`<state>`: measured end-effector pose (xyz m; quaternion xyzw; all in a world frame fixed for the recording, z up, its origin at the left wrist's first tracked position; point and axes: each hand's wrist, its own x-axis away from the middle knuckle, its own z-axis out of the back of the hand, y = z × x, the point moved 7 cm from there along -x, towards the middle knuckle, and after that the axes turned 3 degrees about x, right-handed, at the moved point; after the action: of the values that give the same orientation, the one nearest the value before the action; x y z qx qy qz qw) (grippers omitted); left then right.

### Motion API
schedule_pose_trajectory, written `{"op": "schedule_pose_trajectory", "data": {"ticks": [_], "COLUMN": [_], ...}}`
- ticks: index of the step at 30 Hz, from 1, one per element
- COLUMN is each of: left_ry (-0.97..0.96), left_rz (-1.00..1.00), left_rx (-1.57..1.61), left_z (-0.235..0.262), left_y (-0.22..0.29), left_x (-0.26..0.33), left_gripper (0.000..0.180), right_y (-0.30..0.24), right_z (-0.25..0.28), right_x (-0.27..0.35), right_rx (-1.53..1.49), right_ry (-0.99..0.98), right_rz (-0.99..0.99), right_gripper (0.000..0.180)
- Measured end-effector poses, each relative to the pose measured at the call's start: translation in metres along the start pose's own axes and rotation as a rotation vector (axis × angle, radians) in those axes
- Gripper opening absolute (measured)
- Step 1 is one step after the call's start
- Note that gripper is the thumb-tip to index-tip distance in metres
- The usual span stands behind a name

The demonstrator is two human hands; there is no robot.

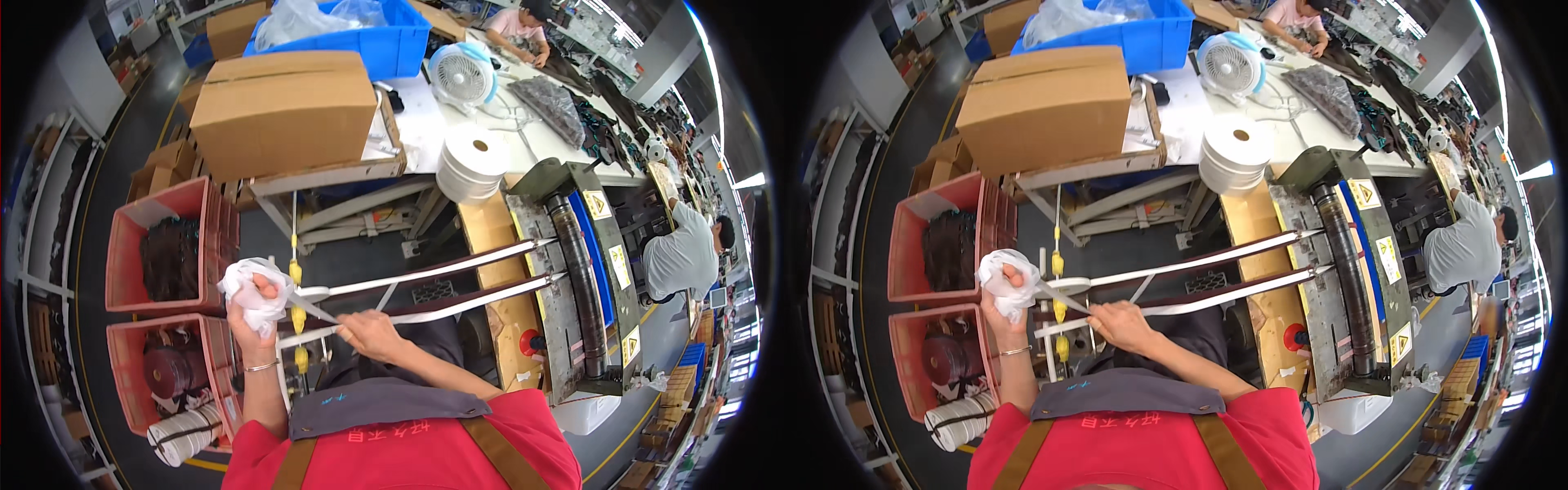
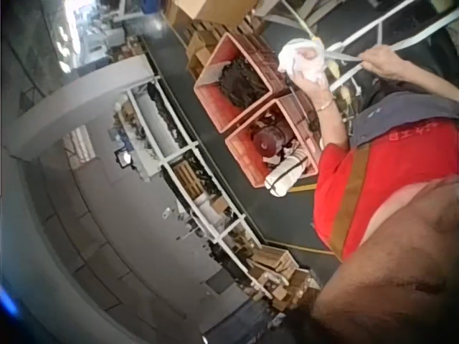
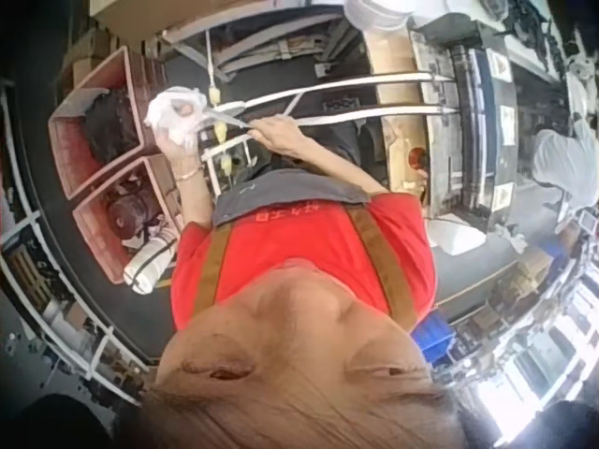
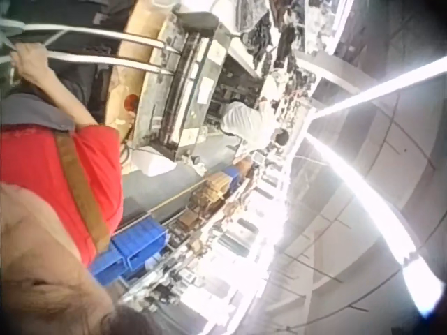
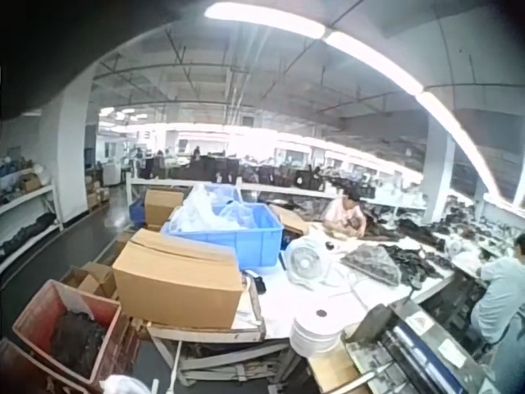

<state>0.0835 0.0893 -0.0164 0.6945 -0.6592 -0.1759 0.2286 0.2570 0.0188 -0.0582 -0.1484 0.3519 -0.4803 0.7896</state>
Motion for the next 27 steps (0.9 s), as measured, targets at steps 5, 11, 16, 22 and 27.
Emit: {"op": "schedule_pose_trajectory", "data": {"ticks": [5,11,16,22,27], "left_ry": [-0.152,-0.524,-0.456,-0.34,-0.227], "left_rz": [-0.034,0.871,0.969,0.88,0.611], "left_rx": [-0.794,-0.648,-0.281,-0.178,0.092], "left_z": [-0.013,0.017,0.02,0.026,0.018], "left_y": [-0.029,-0.108,-0.113,-0.102,-0.077], "left_x": [-0.011,0.028,0.05,0.049,0.028], "left_gripper": [0.014,0.028,0.036,0.034,0.027], "right_y": [-0.022,-0.02,0.007,0.022,0.031], "right_z": [0.003,0.044,0.036,0.025,0.026], "right_x": [-0.009,-0.041,-0.038,-0.029,-0.023], "right_rx": [-0.111,-0.201,-0.232,-0.23,-0.174], "right_ry": [-0.162,0.071,-0.025,0.06,0.131], "right_rz": [0.098,0.107,-0.005,-0.014,-0.022], "right_gripper": [0.028,0.025,0.024,0.024,0.022]}}
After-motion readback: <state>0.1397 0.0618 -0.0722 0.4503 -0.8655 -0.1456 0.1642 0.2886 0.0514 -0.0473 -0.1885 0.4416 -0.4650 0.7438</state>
